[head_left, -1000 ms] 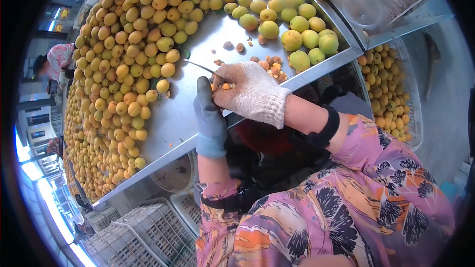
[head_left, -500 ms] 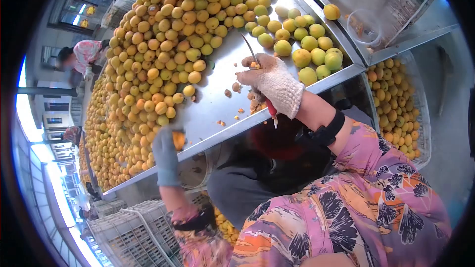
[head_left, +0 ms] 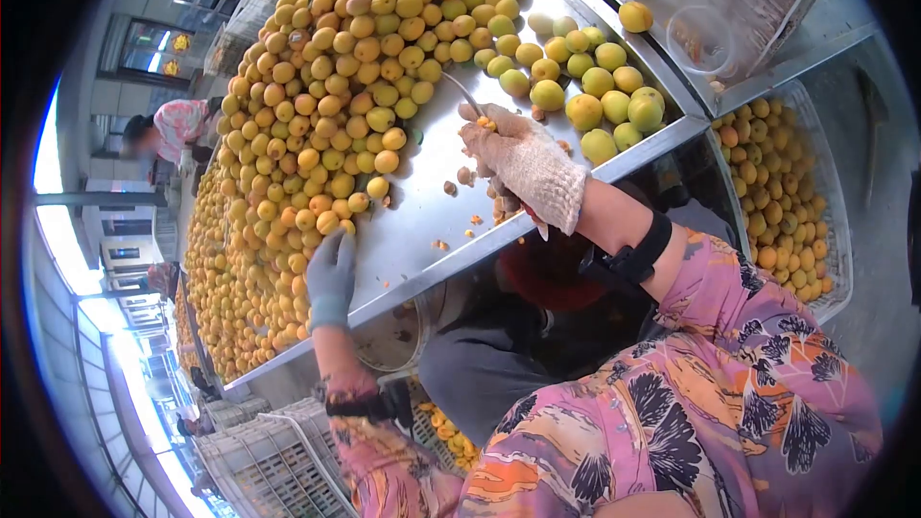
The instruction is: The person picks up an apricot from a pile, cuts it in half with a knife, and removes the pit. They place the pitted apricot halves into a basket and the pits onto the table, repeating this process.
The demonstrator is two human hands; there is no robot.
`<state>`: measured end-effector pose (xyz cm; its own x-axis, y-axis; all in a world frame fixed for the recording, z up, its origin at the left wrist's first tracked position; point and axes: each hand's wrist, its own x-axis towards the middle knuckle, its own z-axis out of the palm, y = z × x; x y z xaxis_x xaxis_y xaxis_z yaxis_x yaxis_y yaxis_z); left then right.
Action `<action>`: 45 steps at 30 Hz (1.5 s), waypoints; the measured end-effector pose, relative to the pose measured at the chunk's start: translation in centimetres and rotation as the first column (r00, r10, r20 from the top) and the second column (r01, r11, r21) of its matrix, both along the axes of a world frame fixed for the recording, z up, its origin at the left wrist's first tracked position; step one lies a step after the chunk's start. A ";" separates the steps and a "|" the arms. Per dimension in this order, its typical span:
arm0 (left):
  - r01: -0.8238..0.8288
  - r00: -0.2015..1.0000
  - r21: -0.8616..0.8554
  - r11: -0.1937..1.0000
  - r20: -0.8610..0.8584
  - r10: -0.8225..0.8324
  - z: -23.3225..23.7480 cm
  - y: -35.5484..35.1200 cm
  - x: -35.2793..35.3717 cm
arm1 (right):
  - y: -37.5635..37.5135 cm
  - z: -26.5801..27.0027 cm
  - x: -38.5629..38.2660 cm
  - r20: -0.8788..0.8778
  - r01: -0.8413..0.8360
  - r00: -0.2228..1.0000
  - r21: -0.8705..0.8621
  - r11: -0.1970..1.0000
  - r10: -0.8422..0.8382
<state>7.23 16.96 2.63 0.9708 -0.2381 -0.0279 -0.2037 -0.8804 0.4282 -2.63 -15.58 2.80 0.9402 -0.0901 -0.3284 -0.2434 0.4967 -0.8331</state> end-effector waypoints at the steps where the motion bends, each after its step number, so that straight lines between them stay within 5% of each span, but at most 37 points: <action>1: 0.053 0.996 0.021 0.998 0.071 -0.054 -0.1 -2.2 1.3 | 0.0 -0.3 0.4 -0.011 0.012 1.000 -0.086 0.996 -0.013; 4: 0.040 0.998 0.015 0.999 0.044 -0.040 -3.3 -5.4 6.2 | 0.0 -0.2 0.4 -0.011 0.060 0.998 -0.191 0.980 -0.063; 6: 0.046 0.997 0.195 0.980 0.046 -0.056 -5.8 -6.5 8.5 | 0.0 -1.0 1.0 -0.003 0.065 0.998 -0.315 0.947 -0.069; 12: 0.037 0.999 0.465 0.884 -0.001 -0.041 -8.0 -7.5 8.2 | -0.5 0.8 0.2 0.009 0.016 1.000 -0.090 0.996 -0.015; 14: -0.056 0.941 -0.005 0.998 -0.334 0.051 -7.7 -7.0 7.7 | -0.5 1.0 0.1 0.087 -0.022 0.996 0.077 0.997 0.015; 15: -0.053 0.942 -0.004 0.999 -0.333 0.049 -7.3 -7.0 7.0 | -0.2 0.7 0.3 0.090 -0.053 0.995 0.087 0.995 0.045; 16: -0.238 0.875 -0.323 0.916 -0.481 0.058 -6.9 -6.9 6.2 | 0.0 0.7 0.1 0.092 -0.049 0.995 0.087 0.995 0.041; 17: -0.439 0.790 -0.561 0.702 -0.613 0.004 -5.9 -7.5 5.0 | 0.0 1.4 -0.3 0.096 -0.084 0.992 0.015 0.996 0.082; 18: -0.436 0.790 -0.562 0.703 -0.613 0.000 -4.8 -8.6 3.5 | 0.2 1.8 -0.7 0.096 -0.119 0.988 -0.060 0.991 0.124; 20: -0.566 0.731 -0.780 0.266 -0.624 -0.276 -3.2 -11.0 0.3 | 1.0 0.8 -0.8 0.146 -0.155 0.978 0.020 0.988 0.151; 22: -0.578 0.726 -0.796 0.181 -0.603 -0.331 -3.4 -12.2 -1.5 | 2.2 -1.4 -0.5 0.295 -0.067 0.935 -0.397 0.915 0.196; 27: -0.715 0.663 -0.698 -0.041 -0.658 -0.357 -2.0 -15.9 -5.0 | 2.2 -0.4 -2.1 0.292 0.023 0.922 -0.696 0.718 0.254; 32: -0.630 0.737 -0.776 -0.031 -0.585 -0.339 -4.3 -16.2 -4.8 | 2.1 -0.2 -2.4 0.162 -0.067 0.931 -0.805 0.590 0.327; 35: -0.560 0.813 -0.829 0.001 -0.550 -0.190 -4.0 -16.8 -4.9 | 2.4 0.0 -2.2 0.034 -0.177 0.937 -0.813 0.555 0.348; 38: -0.488 0.864 -0.870 0.072 -0.493 -0.097 -2.9 -17.0 -5.1 | 3.1 -1.1 -1.6 0.142 -0.043 0.950 -0.823 0.567 0.279; 41: -0.423 0.886 -0.804 0.418 -0.463 0.007 -1.2 -17.1 -5.9 | 3.3 -1.1 -1.2 0.140 -0.051 0.949 -0.816 0.576 0.282; 45: -0.480 0.862 -0.787 0.387 -0.504 0.044 -2.1 -16.5 -5.8 | 4.2 -1.9 -1.1 0.180 -0.008 0.942 -0.832 0.555 0.284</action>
